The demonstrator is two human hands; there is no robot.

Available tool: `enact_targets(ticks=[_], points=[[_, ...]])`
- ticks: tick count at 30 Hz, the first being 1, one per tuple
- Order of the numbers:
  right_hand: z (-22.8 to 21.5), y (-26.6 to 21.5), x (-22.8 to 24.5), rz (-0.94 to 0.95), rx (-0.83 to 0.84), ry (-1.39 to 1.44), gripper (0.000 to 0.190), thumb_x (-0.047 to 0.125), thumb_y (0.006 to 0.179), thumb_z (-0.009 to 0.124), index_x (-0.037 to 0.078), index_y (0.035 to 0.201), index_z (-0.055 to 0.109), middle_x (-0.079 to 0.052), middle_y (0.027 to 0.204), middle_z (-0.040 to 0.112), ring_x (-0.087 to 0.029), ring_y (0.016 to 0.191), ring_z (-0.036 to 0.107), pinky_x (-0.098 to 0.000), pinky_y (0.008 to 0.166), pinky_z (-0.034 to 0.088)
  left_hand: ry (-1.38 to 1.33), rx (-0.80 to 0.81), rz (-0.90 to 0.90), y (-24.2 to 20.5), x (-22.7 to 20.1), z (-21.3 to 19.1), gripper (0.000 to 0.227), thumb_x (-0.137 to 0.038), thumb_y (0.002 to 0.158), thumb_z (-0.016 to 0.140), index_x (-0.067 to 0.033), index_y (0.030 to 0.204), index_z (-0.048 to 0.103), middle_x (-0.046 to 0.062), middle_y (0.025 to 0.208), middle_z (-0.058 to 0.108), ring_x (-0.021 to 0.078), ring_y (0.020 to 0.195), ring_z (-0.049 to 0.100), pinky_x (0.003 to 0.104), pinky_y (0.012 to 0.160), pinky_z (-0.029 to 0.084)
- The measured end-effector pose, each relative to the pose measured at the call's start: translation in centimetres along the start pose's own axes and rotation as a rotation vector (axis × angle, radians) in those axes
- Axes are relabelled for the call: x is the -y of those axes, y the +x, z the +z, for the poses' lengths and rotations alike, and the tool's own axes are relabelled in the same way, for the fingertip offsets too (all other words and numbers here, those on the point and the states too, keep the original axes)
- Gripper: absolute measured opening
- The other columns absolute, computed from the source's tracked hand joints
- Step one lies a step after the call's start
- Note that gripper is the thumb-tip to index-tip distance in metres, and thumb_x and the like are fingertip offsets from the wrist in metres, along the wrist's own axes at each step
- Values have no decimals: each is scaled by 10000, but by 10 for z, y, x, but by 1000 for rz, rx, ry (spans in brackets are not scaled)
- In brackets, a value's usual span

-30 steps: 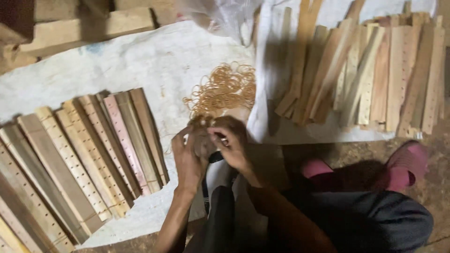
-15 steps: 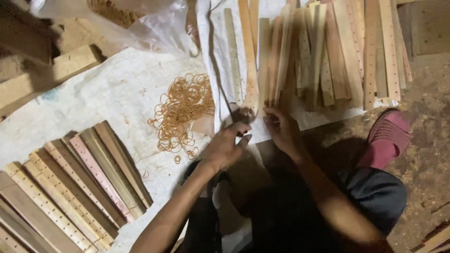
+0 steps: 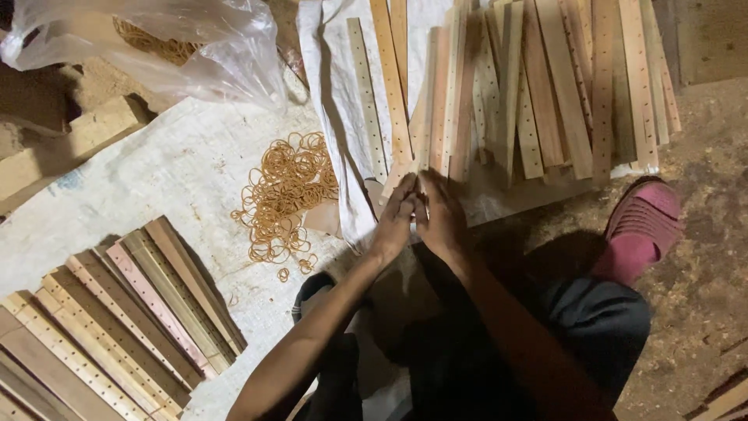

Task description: Bundling wooden slats together using rubber bands

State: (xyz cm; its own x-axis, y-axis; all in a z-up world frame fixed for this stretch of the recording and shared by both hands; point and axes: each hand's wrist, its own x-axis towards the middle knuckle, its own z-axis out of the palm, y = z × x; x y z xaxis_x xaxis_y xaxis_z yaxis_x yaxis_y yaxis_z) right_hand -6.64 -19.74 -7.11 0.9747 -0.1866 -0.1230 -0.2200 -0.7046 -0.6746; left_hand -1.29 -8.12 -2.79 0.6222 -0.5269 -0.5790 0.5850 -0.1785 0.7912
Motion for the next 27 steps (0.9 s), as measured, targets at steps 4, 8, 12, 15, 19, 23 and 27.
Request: enact_targets(ticks=[4, 8, 12, 15, 19, 23, 27], points=[[15, 1, -27, 230, 8, 211, 658, -18, 935, 634, 52, 1533, 370, -307, 1282, 560, -475, 1044, 665, -502, 820, 615, 92, -40, 46, 5, 14, -7, 686, -448, 1029, 403, 0, 1543, 324, 388, 1475, 380, 579, 1318, 433, 638, 1068, 435], [11, 10, -26, 386, 59, 313, 621, 64, 882, 746, 56, 1448, 492, -260, 1046, 691, -441, 918, 723, -472, 626, 616, 166, -153, -41, 3, 8, -9, 563, -460, 999, 511, -82, 1414, 559, 273, 1329, 621, 448, 1234, 603, 521, 999, 527], [62, -5, -83, 392, 54, 421, 455, 300, 991, 713, 86, 1370, 583, -221, 1070, 712, -376, 914, 746, -434, 665, 625, 283, -209, -65, -4, -1, -15, 434, -411, 1029, 493, -108, 1296, 651, 238, 1329, 588, 403, 1199, 630, 489, 1007, 530], [43, -11, -53, 376, 74, 342, 354, 193, 960, 710, 40, 1270, 634, -220, 968, 707, -361, 873, 734, -399, 636, 611, 256, -175, -107, -17, -16, -15, 553, -444, 980, 493, -24, 1312, 632, 298, 1336, 591, 490, 1256, 569, 564, 1034, 481], [22, -10, 2, 257, 45, 282, 363, 232, 960, 710, -4, 1224, 632, -312, 989, 696, -479, 916, 711, -504, 665, 593, 94, -238, -60, -9, 3, -26, 495, -485, 991, 551, -98, 1299, 555, 258, 1236, 644, 433, 1205, 615, 547, 1021, 484], [31, -15, -3, 95, 140, 329, 378, 92, 899, 724, 36, 1253, 603, -284, 994, 688, -472, 931, 709, -479, 684, 614, 103, -241, -39, -18, -9, -25, 454, -473, 997, 588, -95, 1246, 628, 215, 1130, 714, 357, 1110, 673, 502, 967, 527], [8, -4, -11, 92, 207, 402, 438, 179, 893, 746, 193, 1323, 671, -170, 1133, 752, -376, 1126, 694, -499, 857, 583, 78, -262, -56, -7, 11, -38, 482, -475, 1005, 587, -69, 1263, 623, 205, 1118, 710, 320, 1098, 664, 488, 968, 520]])
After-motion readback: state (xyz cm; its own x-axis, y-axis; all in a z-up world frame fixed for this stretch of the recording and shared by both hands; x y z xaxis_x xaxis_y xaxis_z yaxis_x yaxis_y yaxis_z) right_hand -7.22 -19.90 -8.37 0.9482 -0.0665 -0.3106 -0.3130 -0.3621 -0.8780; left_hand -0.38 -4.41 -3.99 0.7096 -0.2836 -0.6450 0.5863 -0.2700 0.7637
